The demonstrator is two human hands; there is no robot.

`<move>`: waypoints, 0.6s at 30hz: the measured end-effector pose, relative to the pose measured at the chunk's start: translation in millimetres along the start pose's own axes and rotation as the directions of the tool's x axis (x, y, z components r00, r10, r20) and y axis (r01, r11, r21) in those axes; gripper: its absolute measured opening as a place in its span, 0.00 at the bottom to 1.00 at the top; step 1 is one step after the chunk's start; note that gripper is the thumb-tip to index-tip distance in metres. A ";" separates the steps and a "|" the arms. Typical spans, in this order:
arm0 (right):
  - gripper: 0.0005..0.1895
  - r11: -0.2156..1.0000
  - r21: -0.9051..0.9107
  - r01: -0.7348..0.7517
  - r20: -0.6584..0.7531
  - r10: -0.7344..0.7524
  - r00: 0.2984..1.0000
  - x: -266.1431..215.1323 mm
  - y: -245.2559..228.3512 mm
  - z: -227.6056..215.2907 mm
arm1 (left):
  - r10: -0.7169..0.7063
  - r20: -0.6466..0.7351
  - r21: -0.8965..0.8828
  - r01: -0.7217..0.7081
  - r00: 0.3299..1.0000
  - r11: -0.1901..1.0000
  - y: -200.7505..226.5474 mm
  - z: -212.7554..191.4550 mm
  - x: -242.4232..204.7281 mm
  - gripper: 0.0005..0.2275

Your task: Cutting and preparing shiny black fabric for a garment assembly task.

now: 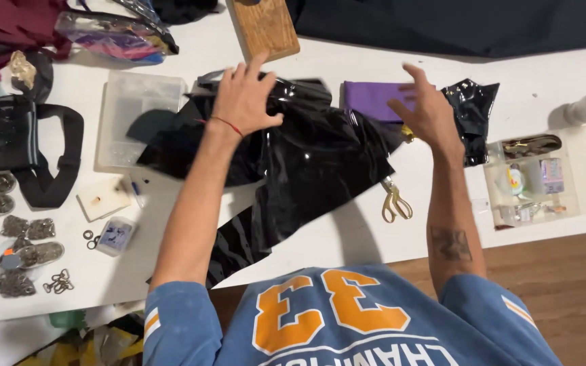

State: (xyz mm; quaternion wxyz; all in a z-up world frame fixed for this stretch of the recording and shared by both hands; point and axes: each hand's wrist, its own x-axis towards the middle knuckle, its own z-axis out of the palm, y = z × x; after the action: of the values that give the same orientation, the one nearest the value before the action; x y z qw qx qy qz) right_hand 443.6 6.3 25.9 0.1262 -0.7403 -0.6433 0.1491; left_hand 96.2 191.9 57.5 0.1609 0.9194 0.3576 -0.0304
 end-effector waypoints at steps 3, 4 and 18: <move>0.38 0.980 0.111 -0.167 -0.064 0.175 0.982 -37.4 4.2 24.1 | 0.178 -0.317 0.216 -0.112 0.932 0.970 25.5 20.0 -11.8 0.36; 0.41 0.961 0.030 -0.275 0.035 0.274 0.961 -50.9 3.1 30.7 | 0.237 -0.443 0.227 -0.148 0.865 0.963 32.0 27.7 -19.1 0.35; 0.39 0.449 0.854 -0.262 0.002 0.501 0.865 -117.6 -21.0 112.3 | -0.394 -0.520 -0.238 0.315 0.758 0.919 43.8 185.0 -330.9 0.32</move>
State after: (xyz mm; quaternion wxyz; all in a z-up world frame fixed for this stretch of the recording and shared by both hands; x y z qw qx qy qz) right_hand 366.2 -107.7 -63.0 0.5041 -0.7282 -0.2872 0.3649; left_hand -109.3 -111.5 -49.0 0.1029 0.7898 0.5576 0.2339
